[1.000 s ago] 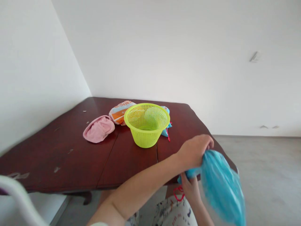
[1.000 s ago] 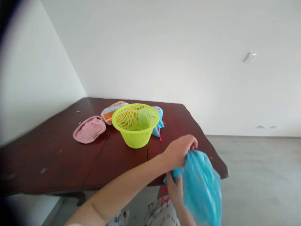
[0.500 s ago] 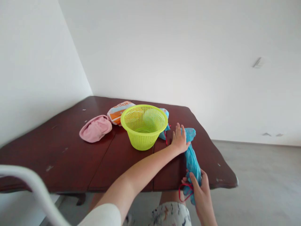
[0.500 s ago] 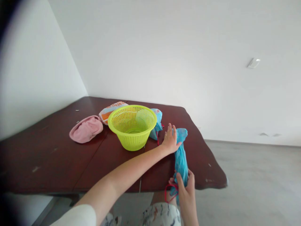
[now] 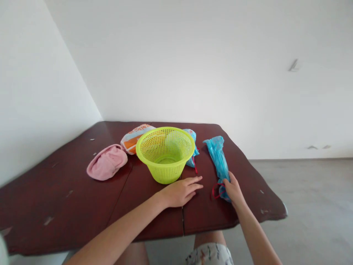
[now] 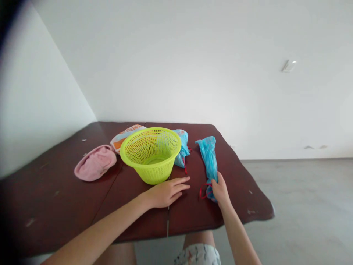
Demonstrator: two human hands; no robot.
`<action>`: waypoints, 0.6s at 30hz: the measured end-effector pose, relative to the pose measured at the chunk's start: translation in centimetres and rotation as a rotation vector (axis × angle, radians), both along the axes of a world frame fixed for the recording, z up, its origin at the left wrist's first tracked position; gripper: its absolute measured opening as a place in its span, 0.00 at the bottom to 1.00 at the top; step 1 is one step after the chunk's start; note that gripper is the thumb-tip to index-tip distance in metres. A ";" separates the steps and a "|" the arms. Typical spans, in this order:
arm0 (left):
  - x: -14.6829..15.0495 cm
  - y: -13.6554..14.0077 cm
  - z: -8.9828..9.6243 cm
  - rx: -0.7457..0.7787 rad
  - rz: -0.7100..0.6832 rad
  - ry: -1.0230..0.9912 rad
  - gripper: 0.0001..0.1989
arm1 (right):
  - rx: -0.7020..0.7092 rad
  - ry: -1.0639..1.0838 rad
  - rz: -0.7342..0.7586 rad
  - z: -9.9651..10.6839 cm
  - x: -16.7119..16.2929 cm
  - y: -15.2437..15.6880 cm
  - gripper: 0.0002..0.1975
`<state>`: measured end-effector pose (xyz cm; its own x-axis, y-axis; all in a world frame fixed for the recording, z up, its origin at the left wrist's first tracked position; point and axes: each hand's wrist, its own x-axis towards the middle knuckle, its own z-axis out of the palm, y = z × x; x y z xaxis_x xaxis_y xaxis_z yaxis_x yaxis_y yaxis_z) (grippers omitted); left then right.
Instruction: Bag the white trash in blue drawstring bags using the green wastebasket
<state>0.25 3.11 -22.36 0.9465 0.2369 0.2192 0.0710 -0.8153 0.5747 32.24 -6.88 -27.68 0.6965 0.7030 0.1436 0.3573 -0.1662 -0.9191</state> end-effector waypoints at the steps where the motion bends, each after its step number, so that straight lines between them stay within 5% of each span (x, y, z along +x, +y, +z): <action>1: -0.4 0.3 -0.1 -0.040 0.023 -0.025 0.24 | 0.000 -0.030 -0.012 -0.1 0.3 0.9 0.28; 6: -1.1 1.2 -0.8 -0.160 0.078 -0.168 0.19 | 0.010 -0.238 -0.058 1.3 1.1 2.7 0.35; 11: -1.2 1.2 -1.9 -0.230 0.144 -0.226 0.20 | 0.139 -0.647 -0.103 6.7 -0.3 3.7 0.36; 15: -1.4 1.0 -2.4 -0.223 0.178 -0.195 0.23 | 0.311 -0.635 0.157 9.1 -3.8 8.5 0.24; 18: -1.5 0.9 -2.2 -0.209 0.206 -0.183 0.25 | 0.240 -0.503 0.366 7.4 -6.2 13.1 0.33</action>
<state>-1.24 4.03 -24.57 0.8234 0.4768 0.3076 0.1025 -0.6581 0.7459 25.99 6.18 -20.25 0.2260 0.7893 0.5709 0.7464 0.2362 -0.6222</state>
